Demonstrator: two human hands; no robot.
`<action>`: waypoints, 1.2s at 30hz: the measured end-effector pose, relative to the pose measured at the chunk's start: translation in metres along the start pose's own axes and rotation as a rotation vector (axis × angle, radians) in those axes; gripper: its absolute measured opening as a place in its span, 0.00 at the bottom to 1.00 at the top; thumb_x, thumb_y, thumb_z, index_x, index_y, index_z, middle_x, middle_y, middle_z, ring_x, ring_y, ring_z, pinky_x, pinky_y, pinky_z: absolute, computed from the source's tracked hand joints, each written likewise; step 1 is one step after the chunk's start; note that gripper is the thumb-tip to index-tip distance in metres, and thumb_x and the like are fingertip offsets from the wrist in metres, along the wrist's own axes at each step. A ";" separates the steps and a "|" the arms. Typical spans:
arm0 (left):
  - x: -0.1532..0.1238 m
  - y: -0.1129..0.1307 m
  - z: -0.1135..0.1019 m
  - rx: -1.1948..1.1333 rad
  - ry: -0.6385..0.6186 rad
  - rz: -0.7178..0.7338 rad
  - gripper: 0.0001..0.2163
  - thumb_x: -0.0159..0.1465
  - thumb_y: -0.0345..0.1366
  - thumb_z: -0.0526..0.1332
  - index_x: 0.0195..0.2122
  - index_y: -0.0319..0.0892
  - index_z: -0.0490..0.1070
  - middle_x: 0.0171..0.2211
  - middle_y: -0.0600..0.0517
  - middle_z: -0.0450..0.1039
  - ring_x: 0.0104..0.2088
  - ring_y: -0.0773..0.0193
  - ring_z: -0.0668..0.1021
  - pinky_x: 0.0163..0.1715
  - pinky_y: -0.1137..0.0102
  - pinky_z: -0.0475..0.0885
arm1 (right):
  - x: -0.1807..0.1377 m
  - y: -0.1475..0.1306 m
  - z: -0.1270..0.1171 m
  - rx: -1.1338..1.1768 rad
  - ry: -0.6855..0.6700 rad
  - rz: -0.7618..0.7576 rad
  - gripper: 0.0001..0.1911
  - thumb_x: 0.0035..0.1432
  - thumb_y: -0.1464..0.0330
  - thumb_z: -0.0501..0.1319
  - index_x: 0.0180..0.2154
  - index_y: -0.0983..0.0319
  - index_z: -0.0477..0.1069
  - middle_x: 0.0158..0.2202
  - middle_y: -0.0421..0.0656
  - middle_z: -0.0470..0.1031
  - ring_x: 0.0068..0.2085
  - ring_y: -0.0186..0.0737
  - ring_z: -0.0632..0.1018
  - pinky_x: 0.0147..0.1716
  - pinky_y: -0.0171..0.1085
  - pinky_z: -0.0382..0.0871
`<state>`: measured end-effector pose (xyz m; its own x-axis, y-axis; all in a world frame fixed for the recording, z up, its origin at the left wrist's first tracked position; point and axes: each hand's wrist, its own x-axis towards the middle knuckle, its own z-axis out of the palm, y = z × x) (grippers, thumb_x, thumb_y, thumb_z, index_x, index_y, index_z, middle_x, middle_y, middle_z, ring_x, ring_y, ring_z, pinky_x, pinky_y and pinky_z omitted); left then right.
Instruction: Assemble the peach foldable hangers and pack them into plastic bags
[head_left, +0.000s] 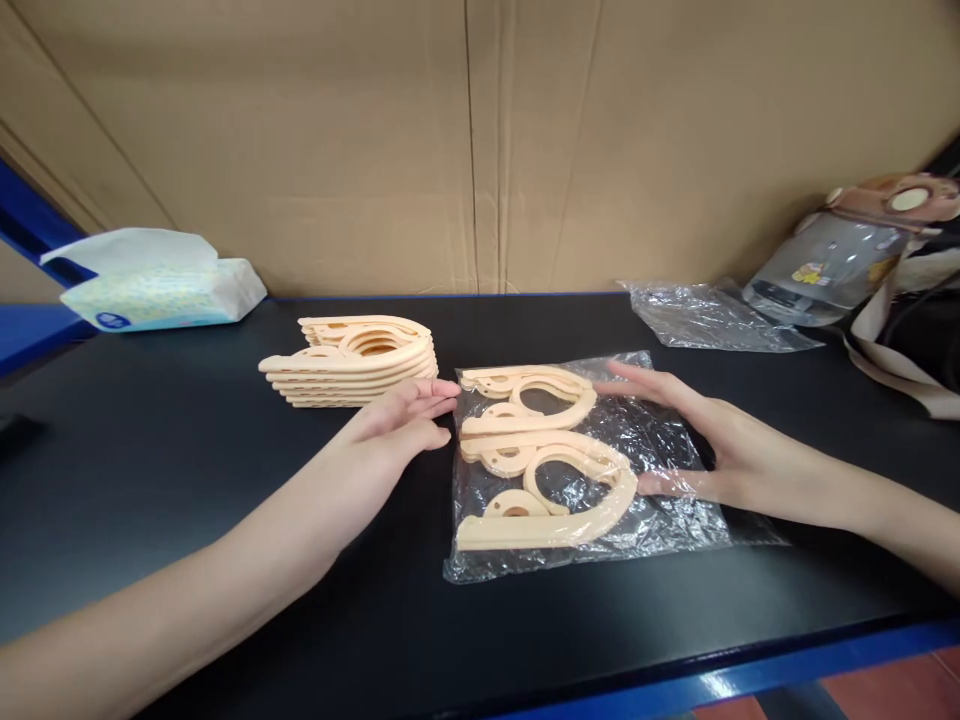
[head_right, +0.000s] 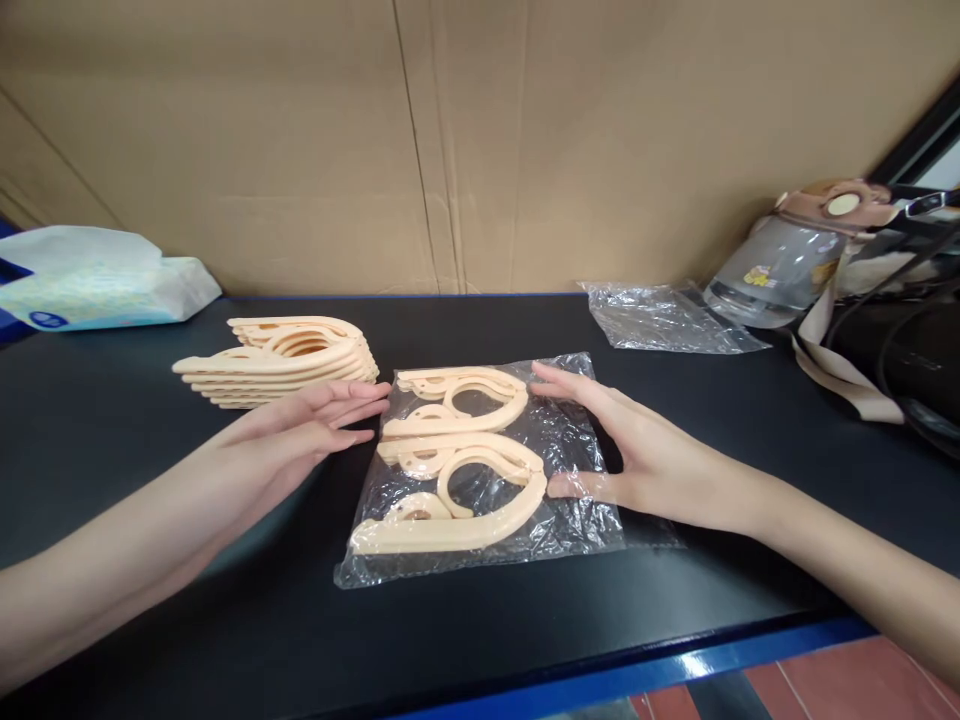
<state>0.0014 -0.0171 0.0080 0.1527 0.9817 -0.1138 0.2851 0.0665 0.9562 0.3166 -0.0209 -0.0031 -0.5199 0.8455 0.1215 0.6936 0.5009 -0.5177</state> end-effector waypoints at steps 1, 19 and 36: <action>0.002 0.000 0.000 -0.058 0.001 -0.025 0.15 0.58 0.32 0.58 0.46 0.46 0.71 0.58 0.50 0.70 0.61 0.55 0.69 0.62 0.57 0.63 | 0.000 -0.001 0.000 0.011 -0.024 0.006 0.43 0.56 0.54 0.64 0.67 0.49 0.46 0.69 0.44 0.53 0.67 0.50 0.57 0.64 0.52 0.54; 0.009 0.003 0.007 0.294 0.042 0.194 0.17 0.60 0.36 0.54 0.50 0.43 0.61 0.62 0.45 0.61 0.60 0.52 0.68 0.56 0.56 0.69 | -0.001 -0.001 0.001 0.075 -0.037 -0.007 0.42 0.59 0.56 0.63 0.68 0.49 0.43 0.69 0.44 0.53 0.68 0.49 0.56 0.65 0.54 0.50; 0.041 0.033 -0.009 1.285 -0.254 0.476 0.26 0.63 0.27 0.46 0.64 0.40 0.59 0.57 0.44 0.69 0.55 0.52 0.73 0.54 0.59 0.68 | -0.005 -0.002 0.003 0.045 0.060 -0.027 0.33 0.64 0.59 0.57 0.66 0.50 0.45 0.58 0.43 0.71 0.62 0.49 0.67 0.62 0.55 0.57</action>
<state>0.0085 0.0273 0.0376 0.6053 0.7954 -0.0295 0.7960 -0.6051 0.0177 0.3158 -0.0266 -0.0050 -0.5063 0.8422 0.1853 0.6564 0.5157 -0.5506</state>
